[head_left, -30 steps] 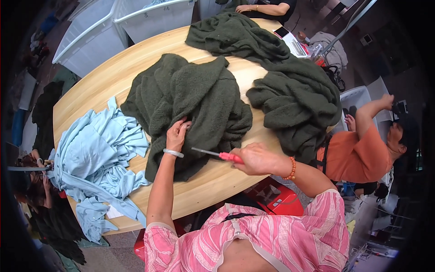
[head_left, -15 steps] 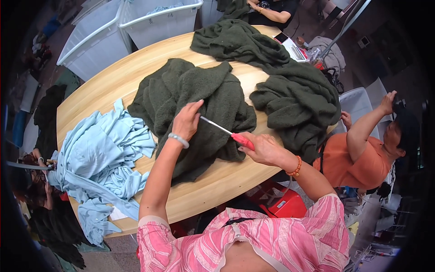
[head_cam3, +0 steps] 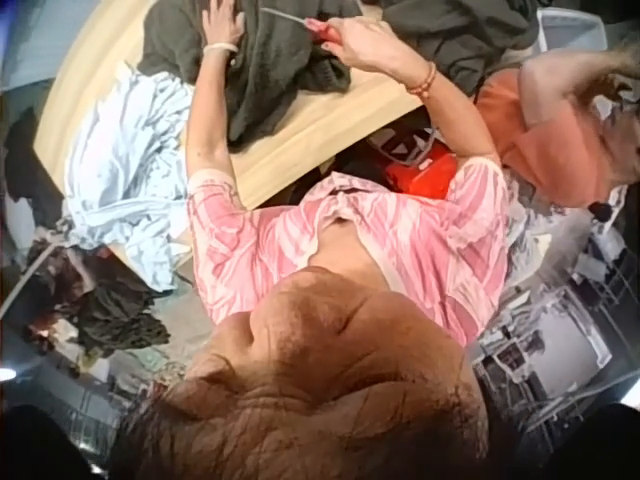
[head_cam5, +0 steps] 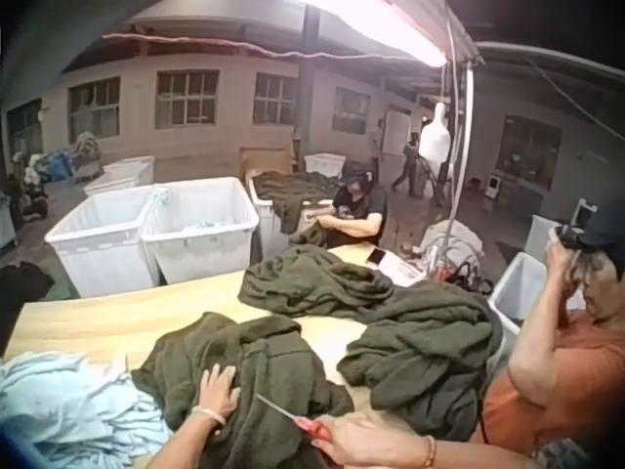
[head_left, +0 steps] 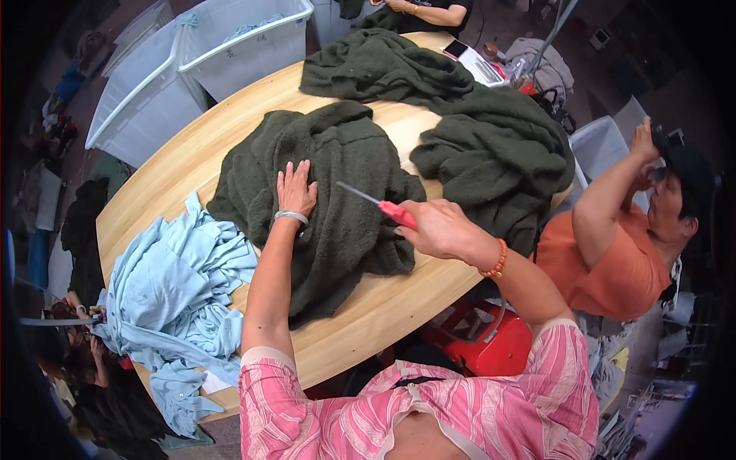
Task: Trim loose threads and finish garments using small thread snips on a workbench.
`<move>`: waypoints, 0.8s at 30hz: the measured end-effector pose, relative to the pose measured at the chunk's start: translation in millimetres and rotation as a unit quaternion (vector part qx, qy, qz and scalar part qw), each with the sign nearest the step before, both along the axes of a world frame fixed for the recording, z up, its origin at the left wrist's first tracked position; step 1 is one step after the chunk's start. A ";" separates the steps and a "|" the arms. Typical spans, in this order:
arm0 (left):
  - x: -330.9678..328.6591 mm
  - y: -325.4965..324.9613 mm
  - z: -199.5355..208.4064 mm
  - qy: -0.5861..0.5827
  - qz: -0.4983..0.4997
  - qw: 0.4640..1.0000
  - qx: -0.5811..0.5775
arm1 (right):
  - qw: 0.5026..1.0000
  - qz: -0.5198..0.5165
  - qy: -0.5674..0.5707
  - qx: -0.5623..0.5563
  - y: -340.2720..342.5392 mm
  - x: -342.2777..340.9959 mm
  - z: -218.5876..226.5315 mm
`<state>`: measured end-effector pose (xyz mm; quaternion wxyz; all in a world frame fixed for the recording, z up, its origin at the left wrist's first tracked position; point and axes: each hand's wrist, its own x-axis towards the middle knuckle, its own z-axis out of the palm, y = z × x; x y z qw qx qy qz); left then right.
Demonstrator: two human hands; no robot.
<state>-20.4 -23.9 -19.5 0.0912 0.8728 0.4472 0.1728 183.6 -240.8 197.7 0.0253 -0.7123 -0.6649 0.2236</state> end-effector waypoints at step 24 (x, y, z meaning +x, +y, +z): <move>-135.1 -203.3 137.0 -0.179 -0.081 0.831 -0.521 | 0.964 -0.074 0.254 0.033 -81.6 -48.6 -78.4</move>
